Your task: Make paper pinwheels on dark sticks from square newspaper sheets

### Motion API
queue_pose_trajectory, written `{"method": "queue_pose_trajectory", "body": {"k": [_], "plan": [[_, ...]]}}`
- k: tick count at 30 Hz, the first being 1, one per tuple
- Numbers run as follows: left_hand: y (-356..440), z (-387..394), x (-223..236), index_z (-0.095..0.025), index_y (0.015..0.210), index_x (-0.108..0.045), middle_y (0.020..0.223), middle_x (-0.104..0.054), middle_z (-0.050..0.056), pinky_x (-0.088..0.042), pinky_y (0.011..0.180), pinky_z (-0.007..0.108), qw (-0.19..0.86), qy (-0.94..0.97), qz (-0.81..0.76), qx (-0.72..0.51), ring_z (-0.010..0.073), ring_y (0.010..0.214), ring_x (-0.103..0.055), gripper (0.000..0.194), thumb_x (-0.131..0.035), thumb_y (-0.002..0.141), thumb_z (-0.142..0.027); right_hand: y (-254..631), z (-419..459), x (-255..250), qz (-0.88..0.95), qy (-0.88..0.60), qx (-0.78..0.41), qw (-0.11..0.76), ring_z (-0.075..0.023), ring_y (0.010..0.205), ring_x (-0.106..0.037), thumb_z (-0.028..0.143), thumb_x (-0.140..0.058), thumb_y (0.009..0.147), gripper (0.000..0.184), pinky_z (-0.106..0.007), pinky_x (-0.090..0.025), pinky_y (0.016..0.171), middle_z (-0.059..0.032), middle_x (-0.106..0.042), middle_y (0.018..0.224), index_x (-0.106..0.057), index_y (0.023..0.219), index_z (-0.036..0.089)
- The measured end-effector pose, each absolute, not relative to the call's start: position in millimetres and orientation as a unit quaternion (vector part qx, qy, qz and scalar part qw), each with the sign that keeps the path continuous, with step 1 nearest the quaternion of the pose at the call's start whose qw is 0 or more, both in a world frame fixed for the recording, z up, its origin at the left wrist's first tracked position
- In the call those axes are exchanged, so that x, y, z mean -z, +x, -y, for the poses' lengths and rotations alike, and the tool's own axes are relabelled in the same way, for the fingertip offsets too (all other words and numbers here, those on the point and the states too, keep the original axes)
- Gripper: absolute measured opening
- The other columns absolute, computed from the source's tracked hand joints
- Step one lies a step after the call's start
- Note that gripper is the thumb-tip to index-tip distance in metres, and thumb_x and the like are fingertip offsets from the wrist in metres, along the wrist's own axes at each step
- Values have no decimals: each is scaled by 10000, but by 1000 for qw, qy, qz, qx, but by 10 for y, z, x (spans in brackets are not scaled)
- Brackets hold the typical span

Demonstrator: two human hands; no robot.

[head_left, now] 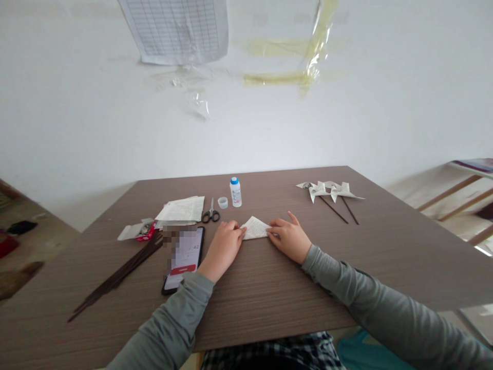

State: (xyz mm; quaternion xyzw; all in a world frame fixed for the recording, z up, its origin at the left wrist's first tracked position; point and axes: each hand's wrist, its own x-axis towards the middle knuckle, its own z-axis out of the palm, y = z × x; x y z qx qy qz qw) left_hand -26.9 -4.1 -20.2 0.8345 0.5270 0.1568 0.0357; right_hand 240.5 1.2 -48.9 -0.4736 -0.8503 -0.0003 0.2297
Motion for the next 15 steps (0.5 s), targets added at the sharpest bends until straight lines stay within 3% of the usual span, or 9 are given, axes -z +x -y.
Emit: {"method": "queue_pose_trajectory", "body": {"k": [12, 15], "plan": [[-64, 110, -35, -196, 1141, -919, 1178, -820, 148, -518, 1236, 580, 2, 814, -573, -97, 351, 1190, -769, 229, -709, 1146, -287, 2367, 20, 459, 858, -460, 1, 228, -362, 1266, -855, 203, -642, 1164, 304, -723, -462, 1392, -128, -901, 1395, -939, 1119, 251], [-32, 130, -46, -218, 1150, -902, 1207, -827, 138, -512, 1248, 583, -9, 812, -577, -92, 348, 1218, -766, 204, -716, 1143, -300, 2358, 0, 465, 859, -458, -6, 229, -368, 1281, -843, 210, -624, 1174, 318, -719, -412, 1420, -112, -917, 1359, -935, 1138, 268]]}}
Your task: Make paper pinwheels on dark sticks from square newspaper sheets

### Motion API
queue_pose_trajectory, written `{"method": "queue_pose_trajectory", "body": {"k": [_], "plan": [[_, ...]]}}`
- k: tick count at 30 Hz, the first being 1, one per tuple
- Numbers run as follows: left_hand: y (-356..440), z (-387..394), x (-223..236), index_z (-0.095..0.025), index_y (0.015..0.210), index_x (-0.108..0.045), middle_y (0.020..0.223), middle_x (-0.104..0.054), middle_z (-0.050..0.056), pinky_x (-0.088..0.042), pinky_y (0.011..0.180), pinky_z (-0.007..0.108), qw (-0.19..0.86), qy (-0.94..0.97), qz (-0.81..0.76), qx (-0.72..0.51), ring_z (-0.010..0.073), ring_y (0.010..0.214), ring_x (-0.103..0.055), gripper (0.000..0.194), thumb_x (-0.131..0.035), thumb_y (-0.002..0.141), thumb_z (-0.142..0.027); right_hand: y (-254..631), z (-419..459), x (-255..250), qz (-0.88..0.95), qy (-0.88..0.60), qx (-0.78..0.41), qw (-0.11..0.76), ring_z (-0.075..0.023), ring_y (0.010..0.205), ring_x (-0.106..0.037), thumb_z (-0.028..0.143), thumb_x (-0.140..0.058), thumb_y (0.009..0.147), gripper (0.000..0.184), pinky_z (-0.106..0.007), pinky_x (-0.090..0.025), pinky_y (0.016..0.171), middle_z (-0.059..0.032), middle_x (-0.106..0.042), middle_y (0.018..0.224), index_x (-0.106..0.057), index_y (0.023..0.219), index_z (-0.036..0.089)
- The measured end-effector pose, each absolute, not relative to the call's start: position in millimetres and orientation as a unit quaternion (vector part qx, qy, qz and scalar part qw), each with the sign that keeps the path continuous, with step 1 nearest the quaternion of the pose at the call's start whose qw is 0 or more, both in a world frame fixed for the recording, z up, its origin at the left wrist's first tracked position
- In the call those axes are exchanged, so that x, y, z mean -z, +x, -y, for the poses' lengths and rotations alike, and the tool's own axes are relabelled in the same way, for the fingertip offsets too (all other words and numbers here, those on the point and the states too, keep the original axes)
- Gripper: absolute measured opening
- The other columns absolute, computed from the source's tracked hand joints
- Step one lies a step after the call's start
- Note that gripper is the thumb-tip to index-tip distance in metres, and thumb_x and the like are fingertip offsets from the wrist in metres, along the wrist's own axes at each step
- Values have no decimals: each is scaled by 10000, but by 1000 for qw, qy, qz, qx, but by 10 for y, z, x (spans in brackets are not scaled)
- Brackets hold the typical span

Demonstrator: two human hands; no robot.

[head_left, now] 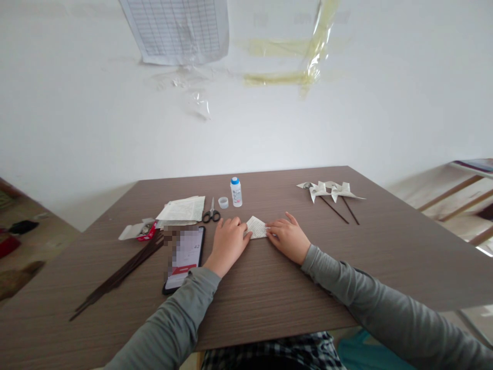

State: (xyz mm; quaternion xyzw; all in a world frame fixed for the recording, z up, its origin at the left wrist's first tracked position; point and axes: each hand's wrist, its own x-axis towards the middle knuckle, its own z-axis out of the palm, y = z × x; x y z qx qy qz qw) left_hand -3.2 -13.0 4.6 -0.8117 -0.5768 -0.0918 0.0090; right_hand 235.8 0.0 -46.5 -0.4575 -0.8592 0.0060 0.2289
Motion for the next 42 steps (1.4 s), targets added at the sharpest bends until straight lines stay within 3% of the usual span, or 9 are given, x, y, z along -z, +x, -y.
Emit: {"method": "queue_pose_trajectory", "body": {"k": [6, 12, 18, 30, 42], "plan": [[19, 173, -110, -230, 1239, -888, 1265, -825, 146, -510, 1251, 583, 15, -807, 587, 65, 363, 1266, -759, 221, -700, 1153, -307, 2349, -52, 466, 858, -466, -21, 214, -320, 1263, -835, 227, -630, 1175, 273, -725, -363, 1432, -82, -928, 1317, -898, 1148, 267], [63, 219, -195, -321, 1593, -790, 1428, -796, 143, -469, 1282, 576, -4, -798, 603, 21, 373, 1391, -714, 429, -609, 1204, -325, 2289, 29, 322, 847, -503, -29, 170, -313, 1305, -810, 208, -644, 1181, 249, -670, -335, 1447, -101, -910, 1348, -891, 1200, 235], [79, 208, -229, -328, 1620, -781, 1482, -779, 148, -453, 1301, 599, -19, -792, 610, 6, 386, 1417, -696, 457, -572, 1214, -324, 2233, 93, 173, 846, -512, -51, 139, -328, 1368, -765, 239, -677, 1194, 299, -667, -375, 1410, -94, -879, 1347, -893, 1389, 310], [72, 179, -224, -379, 1635, -772, 1505, -752, 134, -470, 1296, 598, -43, -781, 623, 6, 407, 1455, -673, 467, -649, 1194, -472, 2115, 41, 145, 828, -543, -51, 130, -338, 1330, -705, 357, -717, 1195, 227, -621, -364, 1395, -125, -820, 1317, -911, 1140, 252], [36, 145, -221, -382, 1659, -749, 1528, -716, 140, -456, 1287, 568, -64, -778, 625, -1, 394, 1470, -642, 521, -648, 1183, -571, 2098, 32, 116, 819, -555, -68, 130, -351, 1370, -692, 502, -792, 1163, 266, -623, -394, 1362, -132, -798, 1337, -914, 1211, 272]]}}
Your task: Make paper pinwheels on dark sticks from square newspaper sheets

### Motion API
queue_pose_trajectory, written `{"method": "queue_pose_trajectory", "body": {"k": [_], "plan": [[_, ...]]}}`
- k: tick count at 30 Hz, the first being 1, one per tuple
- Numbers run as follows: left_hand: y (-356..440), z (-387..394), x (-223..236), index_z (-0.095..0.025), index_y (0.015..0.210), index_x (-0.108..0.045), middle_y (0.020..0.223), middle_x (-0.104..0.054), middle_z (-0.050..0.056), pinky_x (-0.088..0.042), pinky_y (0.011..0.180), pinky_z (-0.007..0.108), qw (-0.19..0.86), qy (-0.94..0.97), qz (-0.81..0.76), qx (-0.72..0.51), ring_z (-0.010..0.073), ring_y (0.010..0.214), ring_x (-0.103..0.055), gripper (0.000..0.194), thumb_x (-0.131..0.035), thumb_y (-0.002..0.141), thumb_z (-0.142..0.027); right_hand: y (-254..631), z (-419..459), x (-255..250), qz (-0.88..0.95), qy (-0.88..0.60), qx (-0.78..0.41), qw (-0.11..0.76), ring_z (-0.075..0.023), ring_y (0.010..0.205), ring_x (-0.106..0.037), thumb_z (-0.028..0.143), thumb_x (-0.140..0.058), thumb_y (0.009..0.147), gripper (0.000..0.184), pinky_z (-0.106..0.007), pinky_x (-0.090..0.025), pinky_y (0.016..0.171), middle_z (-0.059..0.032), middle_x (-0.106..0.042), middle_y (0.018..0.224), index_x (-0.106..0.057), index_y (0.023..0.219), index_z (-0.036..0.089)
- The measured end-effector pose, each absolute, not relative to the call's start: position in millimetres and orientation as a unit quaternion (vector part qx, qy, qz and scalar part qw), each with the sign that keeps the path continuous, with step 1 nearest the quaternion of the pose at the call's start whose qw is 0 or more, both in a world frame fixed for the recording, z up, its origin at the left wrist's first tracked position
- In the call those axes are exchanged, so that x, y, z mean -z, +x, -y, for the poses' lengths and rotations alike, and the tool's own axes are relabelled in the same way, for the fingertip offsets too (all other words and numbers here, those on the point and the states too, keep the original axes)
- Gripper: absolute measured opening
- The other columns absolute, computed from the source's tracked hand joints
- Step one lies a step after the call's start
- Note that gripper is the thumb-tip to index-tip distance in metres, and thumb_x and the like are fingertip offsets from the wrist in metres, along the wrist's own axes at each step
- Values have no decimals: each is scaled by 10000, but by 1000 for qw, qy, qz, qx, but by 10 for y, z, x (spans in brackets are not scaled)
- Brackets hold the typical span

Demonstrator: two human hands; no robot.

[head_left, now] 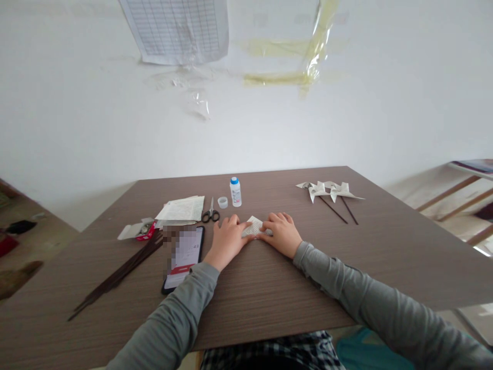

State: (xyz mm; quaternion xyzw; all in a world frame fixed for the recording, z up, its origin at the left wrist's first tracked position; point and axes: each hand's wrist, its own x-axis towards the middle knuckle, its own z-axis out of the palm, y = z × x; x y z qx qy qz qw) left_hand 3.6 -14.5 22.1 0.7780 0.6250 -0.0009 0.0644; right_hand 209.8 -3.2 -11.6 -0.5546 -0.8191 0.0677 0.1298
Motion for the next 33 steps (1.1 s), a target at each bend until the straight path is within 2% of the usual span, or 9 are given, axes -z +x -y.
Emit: {"method": "queue_pose_trajectory", "body": {"k": [7, 13, 21, 33], "plan": [[41, 136, -273, -377, 1672, -734, 1578, -696, 149, -446, 1322, 592, 87, 774, -627, 9, 386, 1511, -623, 524, -661, 1182, -545, 2046, 28, -24, 789, -593, -113, 109, -350, 1414, -682, 490, -894, 1091, 248, -582, -427, 1329, -119, -785, 1377, -925, 1222, 281], [27, 138, -277, -403, 1668, -734, 1638, -675, 147, -384, 1376, 664, 88, 769, -633, 9, 400, 1556, -589, 517, -684, 1167, -517, 2026, 22, -76, 778, -602, -144, 107, -356, 1445, -662, 453, -912, 1065, 274, -557, -481, 1257, -127, -754, 1434, -900, 1280, 283], [-125, 105, -244, -435, 1592, -788, 1609, -700, 114, -407, 1321, 601, 70, 771, -633, 4, 414, 1511, -590, 478, -713, 1121, -471, 2064, -2, 12, 781, -593, -149, 126, -361, 1420, -637, 419, -895, 1057, 265, -568, -478, 1225, -114, -745, 1438, -883, 1299, 312], [-343, 120, -269, -418, 1630, -758, 1641, -689, 118, -400, 1334, 543, 79, 770, -633, 8, 395, 1521, -619, 518, -713, 1115, -378, 2102, -14, 35, 782, -590, -153, 132, -362, 1439, -632, 403, -883, 1064, 273, -570, -468, 1236, -113, -743, 1452, -875, 1318, 302]]}}
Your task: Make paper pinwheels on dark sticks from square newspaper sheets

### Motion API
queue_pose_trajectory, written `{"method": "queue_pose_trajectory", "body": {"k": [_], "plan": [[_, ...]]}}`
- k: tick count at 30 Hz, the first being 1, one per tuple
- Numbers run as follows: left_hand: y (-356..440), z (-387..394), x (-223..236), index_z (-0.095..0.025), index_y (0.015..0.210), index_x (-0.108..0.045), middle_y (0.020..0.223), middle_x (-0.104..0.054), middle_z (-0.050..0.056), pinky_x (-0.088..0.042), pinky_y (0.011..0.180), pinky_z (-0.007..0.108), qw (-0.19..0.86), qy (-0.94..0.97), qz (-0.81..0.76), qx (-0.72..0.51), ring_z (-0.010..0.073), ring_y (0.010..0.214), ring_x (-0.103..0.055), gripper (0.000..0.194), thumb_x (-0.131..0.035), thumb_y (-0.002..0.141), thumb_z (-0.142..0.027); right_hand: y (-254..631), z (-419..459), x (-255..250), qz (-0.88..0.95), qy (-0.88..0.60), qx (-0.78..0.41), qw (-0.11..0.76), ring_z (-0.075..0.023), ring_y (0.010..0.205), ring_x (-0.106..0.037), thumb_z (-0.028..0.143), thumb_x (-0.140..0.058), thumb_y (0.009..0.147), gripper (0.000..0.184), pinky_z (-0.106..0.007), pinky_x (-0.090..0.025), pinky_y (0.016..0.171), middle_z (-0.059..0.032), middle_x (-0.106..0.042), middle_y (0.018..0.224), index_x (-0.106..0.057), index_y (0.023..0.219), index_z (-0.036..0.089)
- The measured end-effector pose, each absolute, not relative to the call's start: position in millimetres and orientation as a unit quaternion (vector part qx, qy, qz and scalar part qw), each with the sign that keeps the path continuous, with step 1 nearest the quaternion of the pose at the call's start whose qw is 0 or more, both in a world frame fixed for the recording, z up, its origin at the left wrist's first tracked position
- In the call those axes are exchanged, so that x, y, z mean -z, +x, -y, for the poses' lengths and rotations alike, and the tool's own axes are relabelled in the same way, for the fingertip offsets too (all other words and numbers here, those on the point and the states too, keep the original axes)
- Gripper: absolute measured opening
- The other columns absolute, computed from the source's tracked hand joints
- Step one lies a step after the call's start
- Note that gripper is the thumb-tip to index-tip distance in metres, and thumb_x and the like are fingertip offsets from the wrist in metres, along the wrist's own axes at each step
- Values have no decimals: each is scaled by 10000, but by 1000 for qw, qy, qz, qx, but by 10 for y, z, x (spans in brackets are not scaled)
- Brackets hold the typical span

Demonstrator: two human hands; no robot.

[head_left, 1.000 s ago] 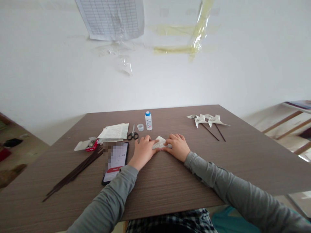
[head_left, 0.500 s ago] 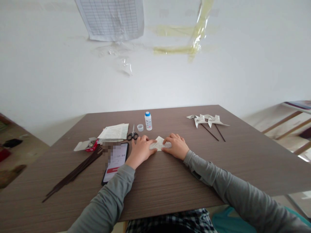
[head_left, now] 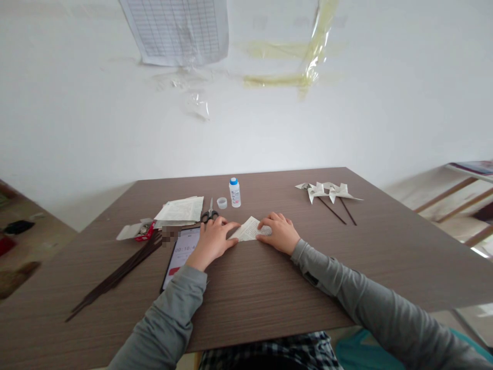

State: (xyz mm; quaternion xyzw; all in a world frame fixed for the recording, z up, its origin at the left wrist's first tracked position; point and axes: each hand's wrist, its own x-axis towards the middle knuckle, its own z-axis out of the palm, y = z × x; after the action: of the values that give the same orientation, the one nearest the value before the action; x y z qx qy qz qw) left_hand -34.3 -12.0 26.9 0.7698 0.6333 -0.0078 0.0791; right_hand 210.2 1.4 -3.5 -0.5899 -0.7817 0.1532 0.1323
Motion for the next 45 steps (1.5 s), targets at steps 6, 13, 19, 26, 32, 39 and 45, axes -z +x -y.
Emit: {"method": "queue_pose_trajectory", "body": {"k": [6, 13, 19, 26, 32, 39, 45], "plan": [[-439, 127, -250, -445, 1608, -772, 1639, -684, 119, -417, 1331, 590, 76, 769, -635, 15, 420, 1537, -610, 526, -695, 1101, -329, 2100, -12, 29, 783, -589, -151, 132, -358, 1427, -641, 403, -884, 1059, 267, -561, -475, 1229, -106, -751, 1447, -874, 1311, 315], [-540, 138, -270, -452, 1601, -776, 1670, -677, 117, -399, 1352, 616, 85, 766, -637, 15, 431, 1588, -588, 543, -678, 1093, -287, 2108, -14, 44, 783, -588, -154, 136, -360, 1419, -632, 412, -881, 1057, 262, -566, -476, 1226, -109, -744, 1431, -876, 1300, 314], [-609, 118, -248, -450, 1614, -765, 1685, -683, 112, -405, 1350, 587, 62, 765, -641, 15, 417, 1568, -612, 600, -717, 1061, -222, 2129, -19, 49, 784, -585, -160, 134, -363, 1440, -631, 389, -882, 1059, 270, -580, -466, 1247, -112, -744, 1462, -872, 1316, 306], [-532, 107, -207, -380, 1634, -753, 1667, -718, 101, -425, 1333, 524, 41, 774, -632, -23, 374, 1539, -624, 568, -642, 1105, -209, 2162, -32, 82, 788, -576, -157, 148, -351, 1416, -644, 385, -896, 1048, 260, -567, -475, 1237, -100, -753, 1419, -876, 1297, 315], [-194, 137, -133, -364, 1635, -748, 1757, -686, 67, -406, 1396, 506, 65, 816, -567, -91, 315, 1612, -598, 474, -623, 1183, -298, 2165, -46, 105, 793, -569, -153, 153, -336, 1377, -648, 408, -913, 1047, 257, -546, -478, 1228, -96, -753, 1383, -890, 1287, 316], [2, 237, -123, -372, 1676, -724, 1850, -604, 88, -379, 1424, 662, 78, 788, -609, -36, 397, 1692, -530, 509, -675, 1169, -367, 2154, -43, 111, 792, -571, -151, 157, -336, 1380, -660, 411, -927, 1043, 277, -550, -489, 1238, -98, -760, 1386, -898, 1298, 307], [-11, 232, -136, -448, 1652, -745, 1891, -552, 53, -388, 1406, 671, 55, 775, -629, -25, 432, 1703, -501, 502, -699, 1152, -469, 2142, -37, 99, 783, -581, -158, 157, -353, 1430, -658, 363, -914, 1034, 319, -549, -491, 1273, -119, -751, 1449, -891, 1346, 296]]}}
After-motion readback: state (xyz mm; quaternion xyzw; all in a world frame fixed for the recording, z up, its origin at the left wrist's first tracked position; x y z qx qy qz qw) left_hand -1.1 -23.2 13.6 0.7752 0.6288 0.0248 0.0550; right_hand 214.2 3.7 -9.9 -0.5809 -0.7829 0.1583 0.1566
